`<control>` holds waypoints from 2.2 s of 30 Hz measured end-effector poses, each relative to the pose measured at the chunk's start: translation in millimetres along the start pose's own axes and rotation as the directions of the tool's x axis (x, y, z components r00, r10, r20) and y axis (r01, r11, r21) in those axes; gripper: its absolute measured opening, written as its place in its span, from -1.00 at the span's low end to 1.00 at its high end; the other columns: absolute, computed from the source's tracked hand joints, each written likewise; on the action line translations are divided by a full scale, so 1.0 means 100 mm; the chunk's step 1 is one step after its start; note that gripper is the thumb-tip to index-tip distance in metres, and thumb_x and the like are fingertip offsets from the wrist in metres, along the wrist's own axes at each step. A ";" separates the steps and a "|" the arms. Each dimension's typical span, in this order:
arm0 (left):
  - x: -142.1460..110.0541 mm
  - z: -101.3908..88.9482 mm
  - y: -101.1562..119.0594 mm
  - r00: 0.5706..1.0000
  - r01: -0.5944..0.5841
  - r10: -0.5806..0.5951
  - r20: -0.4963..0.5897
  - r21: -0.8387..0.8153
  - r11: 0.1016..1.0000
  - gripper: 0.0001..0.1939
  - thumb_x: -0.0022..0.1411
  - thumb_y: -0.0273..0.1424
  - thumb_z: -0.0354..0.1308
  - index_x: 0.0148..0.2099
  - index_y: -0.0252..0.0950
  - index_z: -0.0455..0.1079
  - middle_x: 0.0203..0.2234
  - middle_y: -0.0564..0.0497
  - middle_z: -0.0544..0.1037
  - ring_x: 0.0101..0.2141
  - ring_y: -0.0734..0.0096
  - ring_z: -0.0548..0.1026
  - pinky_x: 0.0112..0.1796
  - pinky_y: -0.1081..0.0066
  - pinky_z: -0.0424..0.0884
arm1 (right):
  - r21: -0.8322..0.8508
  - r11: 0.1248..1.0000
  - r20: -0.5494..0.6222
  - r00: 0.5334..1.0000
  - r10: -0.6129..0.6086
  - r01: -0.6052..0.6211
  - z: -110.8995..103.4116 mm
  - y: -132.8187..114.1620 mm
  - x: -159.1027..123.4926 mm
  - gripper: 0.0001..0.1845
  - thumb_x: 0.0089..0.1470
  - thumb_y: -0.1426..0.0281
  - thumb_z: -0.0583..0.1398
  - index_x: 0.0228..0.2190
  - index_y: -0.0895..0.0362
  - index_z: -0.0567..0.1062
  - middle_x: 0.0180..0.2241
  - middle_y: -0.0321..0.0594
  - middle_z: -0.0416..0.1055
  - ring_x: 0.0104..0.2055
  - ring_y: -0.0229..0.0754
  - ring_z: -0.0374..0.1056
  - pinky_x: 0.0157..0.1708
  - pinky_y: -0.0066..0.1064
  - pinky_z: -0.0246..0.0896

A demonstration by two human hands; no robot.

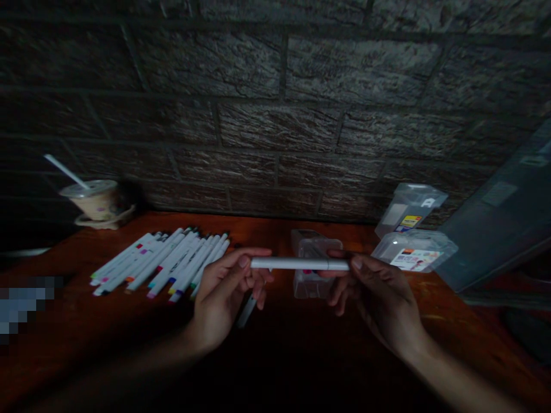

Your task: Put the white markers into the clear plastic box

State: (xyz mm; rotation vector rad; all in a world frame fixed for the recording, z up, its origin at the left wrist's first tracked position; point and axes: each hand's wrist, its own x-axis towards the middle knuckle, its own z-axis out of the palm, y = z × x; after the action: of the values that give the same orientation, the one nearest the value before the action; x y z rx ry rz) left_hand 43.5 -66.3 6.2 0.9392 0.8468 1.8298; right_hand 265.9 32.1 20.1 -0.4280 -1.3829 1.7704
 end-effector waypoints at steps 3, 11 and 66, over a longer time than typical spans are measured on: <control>-0.01 0.01 0.02 1.000 -0.005 0.005 -0.004 0.010 1.000 -0.74 0.36 -0.32 0.25 -0.04 -0.39 0.63 -0.47 -0.12 0.65 -0.59 0.45 0.44 -0.59 0.47 0.48 | 0.022 1.000 -0.018 1.000 0.012 -0.012 0.02 -0.01 0.00 -0.75 0.28 0.24 0.30 -0.16 0.13 0.70 -0.35 -0.06 0.71 -0.55 -0.15 0.57 -0.59 -0.43 0.50; -0.02 0.00 0.03 1.000 -0.008 0.008 0.008 -0.020 1.000 -0.72 0.36 -0.31 0.24 -0.04 -0.41 0.63 -0.47 -0.15 0.65 -0.58 0.42 0.45 -0.59 0.45 0.48 | 0.093 0.995 -0.018 1.000 0.021 -0.019 0.04 -0.02 0.00 -0.77 0.27 0.24 0.31 -0.14 0.12 0.67 -0.30 -0.08 0.72 -0.54 -0.13 0.60 -0.61 -0.44 0.51; -0.01 0.00 -0.04 0.996 0.088 -0.088 -0.006 0.088 0.992 -0.73 0.31 -0.27 0.35 -0.03 -0.32 0.64 -0.47 -0.08 0.66 -0.61 0.45 0.48 -0.59 0.47 0.48 | -0.064 0.996 -0.078 0.995 -0.063 0.059 0.09 0.03 -0.02 -0.83 0.25 0.28 0.35 -0.29 0.13 0.58 -0.40 -0.13 0.72 -0.36 -0.06 0.69 -0.46 -0.46 0.62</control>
State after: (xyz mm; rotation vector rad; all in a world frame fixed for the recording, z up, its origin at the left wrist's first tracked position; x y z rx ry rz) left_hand 45.3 -66.0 2.6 0.9405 0.9624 1.7301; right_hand 259.5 24.8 19.5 -0.4797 -1.3821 1.6474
